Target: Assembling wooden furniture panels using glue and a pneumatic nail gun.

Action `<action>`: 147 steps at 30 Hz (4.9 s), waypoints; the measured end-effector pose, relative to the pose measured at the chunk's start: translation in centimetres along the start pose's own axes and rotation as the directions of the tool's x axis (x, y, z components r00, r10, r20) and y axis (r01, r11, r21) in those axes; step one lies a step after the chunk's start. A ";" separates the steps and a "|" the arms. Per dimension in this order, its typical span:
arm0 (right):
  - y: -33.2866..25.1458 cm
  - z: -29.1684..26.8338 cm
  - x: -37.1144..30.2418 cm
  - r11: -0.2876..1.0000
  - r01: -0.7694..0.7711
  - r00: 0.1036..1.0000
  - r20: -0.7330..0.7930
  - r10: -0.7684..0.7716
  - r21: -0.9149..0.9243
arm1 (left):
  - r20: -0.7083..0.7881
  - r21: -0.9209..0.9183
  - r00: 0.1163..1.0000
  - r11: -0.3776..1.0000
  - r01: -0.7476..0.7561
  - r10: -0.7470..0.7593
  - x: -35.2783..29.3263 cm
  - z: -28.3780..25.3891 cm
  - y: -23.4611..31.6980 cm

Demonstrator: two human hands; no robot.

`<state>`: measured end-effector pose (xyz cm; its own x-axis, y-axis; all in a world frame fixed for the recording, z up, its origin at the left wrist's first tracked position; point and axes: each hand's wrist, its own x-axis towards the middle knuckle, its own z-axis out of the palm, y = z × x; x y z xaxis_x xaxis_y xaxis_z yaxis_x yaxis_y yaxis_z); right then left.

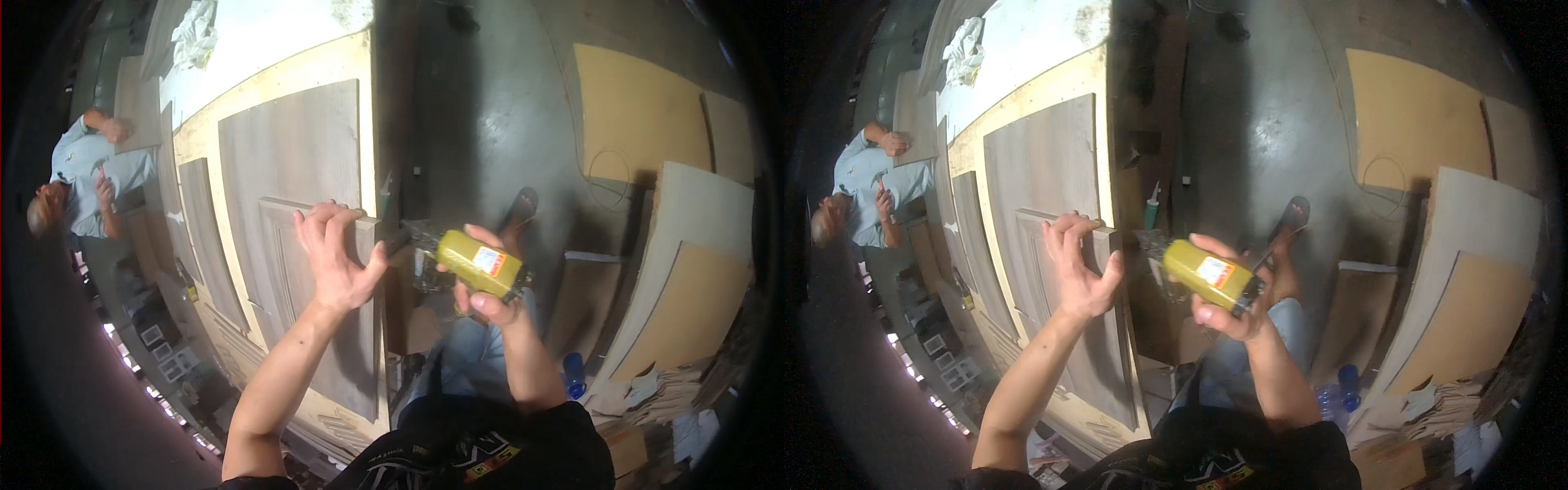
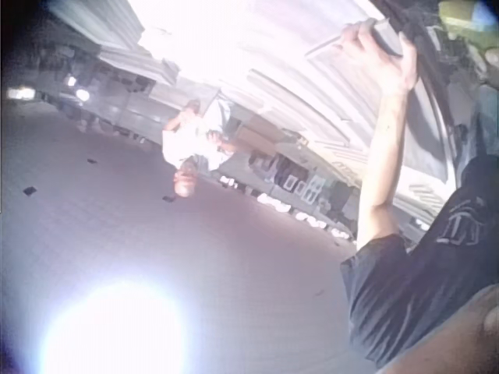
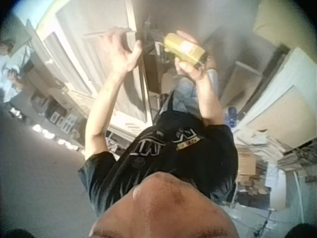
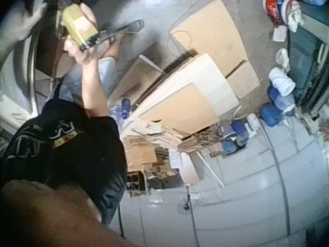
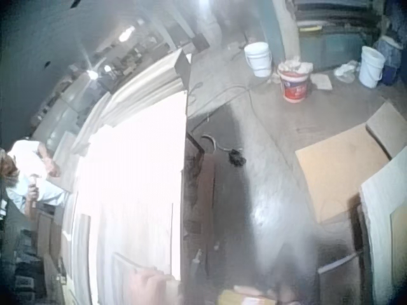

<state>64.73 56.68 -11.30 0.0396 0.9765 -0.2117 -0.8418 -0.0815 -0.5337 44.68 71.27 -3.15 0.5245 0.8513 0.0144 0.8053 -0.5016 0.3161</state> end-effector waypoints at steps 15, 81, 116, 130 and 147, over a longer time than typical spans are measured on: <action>-10.4 -2.7 0.3 0.951 -0.168 0.980 -0.146 0.134 -0.258 | 0.149 -0.216 0.942 0.939 -0.267 0.302 -6.1 1.4 5.2; -0.8 11.4 9.0 0.080 0.187 0.968 0.197 0.155 -0.979 | -0.275 -0.280 0.758 0.804 0.525 -0.591 -4.5 0.7 0.9; -2.6 16.6 35.0 -0.182 0.725 0.683 0.656 0.322 -0.665 | -0.255 -0.150 0.676 0.719 0.679 -0.692 -2.0 1.5 4.9; -18.0 9.0 19.7 0.784 -0.241 0.939 0.066 0.337 -0.572 | -0.227 -0.136 0.692 0.726 0.674 -0.685 -2.6 1.7 4.8; -6.0 0.9 13.5 0.810 -0.508 0.679 0.443 0.585 -0.292 | -0.210 -0.089 0.754 0.780 0.620 -0.623 -2.8 2.1 4.1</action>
<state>69.84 70.49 -10.26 -0.7041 0.7038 -0.0939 -0.5451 -0.6205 -0.5637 47.10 66.50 -3.84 -0.1642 0.9863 0.0128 0.9283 0.1501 0.3402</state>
